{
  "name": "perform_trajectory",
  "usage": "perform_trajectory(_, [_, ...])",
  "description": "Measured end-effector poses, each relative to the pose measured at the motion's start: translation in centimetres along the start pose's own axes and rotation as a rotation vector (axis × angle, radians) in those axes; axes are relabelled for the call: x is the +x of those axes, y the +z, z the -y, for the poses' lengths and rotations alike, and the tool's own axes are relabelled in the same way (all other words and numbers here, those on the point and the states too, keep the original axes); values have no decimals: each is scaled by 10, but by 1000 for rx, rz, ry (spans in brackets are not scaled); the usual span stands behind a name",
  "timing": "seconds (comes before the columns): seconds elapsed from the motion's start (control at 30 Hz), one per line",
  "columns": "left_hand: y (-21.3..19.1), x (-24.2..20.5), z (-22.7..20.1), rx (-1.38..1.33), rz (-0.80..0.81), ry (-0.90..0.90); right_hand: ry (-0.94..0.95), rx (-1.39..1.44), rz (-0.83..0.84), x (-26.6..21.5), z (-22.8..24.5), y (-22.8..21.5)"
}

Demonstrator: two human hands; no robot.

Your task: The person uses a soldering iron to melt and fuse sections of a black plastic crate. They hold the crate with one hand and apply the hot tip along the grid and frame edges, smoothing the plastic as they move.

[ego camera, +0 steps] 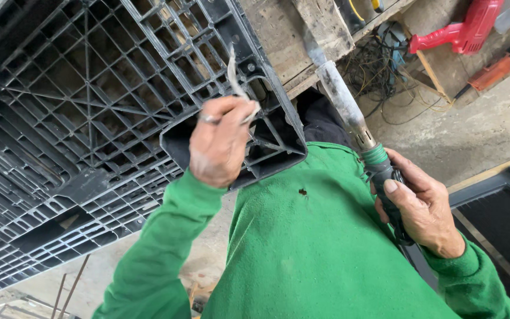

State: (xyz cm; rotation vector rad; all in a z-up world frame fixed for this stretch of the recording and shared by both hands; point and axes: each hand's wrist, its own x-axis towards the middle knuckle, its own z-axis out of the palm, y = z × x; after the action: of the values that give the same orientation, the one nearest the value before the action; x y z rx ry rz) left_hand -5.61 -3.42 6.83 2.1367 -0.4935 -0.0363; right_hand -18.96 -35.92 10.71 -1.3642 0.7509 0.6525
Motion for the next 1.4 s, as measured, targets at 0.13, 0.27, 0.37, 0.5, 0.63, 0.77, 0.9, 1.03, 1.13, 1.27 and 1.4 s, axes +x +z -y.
perform_trajectory(0.13, [9, 18, 14, 447, 416, 180, -9, -16, -4, 2, -1, -1])
perform_trajectory(0.27, [-1, 38, 25, 447, 690, 250, -59, 35, 8, 1, 2, -7])
perform_trajectory(0.37, [4, 54, 30, 518, 827, 315, -90, 32, 5, 0, 4, -7])
perform_trajectory(0.5, [25, 68, 36, 640, 1024, 342, -113, 93, -10, 1, 5, -6])
perform_trajectory(0.63, [28, 68, 44, 675, 1030, 447, -132, 141, -16, -3, 1, -3])
perform_trajectory(0.77, [26, 59, 48, 671, 933, 476, -162, 167, -32, -8, -5, 7])
perform_trajectory(0.9, [11, 48, 60, 558, 671, 599, -210, 171, -41, -16, -11, 24])
perform_trajectory(1.03, [-20, 31, 66, 255, 438, 531, -220, 187, -43, -27, -19, 43])
perform_trajectory(1.13, [-33, 8, 55, -72, 241, 327, -225, 160, -76, -35, -25, 56])
perform_trajectory(1.27, [-52, -37, 29, -757, -96, -148, -201, 141, -68, -43, -35, 65])
perform_trajectory(1.4, [-101, -81, 15, -1141, -430, -263, -199, 114, 28, -39, -34, 67])
